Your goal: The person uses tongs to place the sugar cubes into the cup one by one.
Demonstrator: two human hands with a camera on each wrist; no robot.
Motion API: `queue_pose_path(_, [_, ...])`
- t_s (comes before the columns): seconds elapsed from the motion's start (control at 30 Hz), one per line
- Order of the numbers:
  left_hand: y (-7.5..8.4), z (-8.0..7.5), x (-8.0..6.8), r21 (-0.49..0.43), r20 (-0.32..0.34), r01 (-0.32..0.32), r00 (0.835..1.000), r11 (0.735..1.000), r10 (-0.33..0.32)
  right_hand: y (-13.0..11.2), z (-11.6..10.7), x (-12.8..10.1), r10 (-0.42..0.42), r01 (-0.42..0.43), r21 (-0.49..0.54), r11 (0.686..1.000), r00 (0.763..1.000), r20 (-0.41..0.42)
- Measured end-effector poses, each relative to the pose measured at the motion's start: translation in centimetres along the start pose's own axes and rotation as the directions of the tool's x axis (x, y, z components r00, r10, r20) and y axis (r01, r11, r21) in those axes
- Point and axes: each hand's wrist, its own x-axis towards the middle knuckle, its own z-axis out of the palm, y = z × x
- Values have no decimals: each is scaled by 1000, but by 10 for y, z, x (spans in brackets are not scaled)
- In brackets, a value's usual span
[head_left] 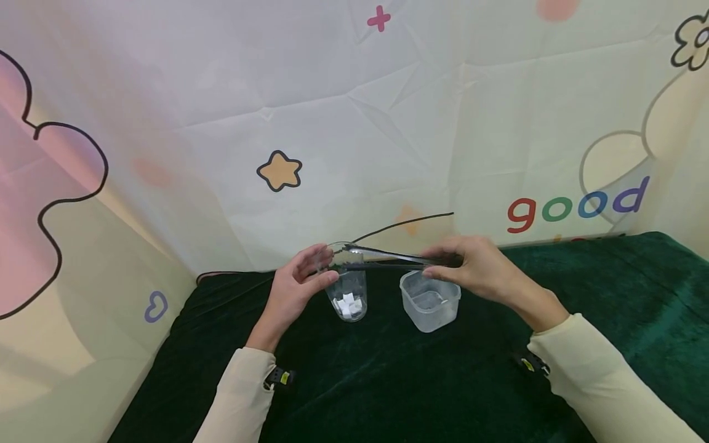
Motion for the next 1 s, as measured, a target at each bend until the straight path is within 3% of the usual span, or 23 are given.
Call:
queue_pose_path(0.3, [0, 0, -1, 9, 2, 8, 1000, 1000, -8, 1, -2, -2, 36, -35, -19, 999, 998, 44])
queue_pose_path(0.67, [1, 2, -1, 14, -1, 18, 1000, 1000, -18, 2, -20, -10, 119, -121, -34, 992, 991, -62])
queue_pose_path(1.0, [1, 1, 0, 8, 5, 3, 1000, 1000, -3, 13, -52, -22, 107, -116, -107, 987, 990, -90])
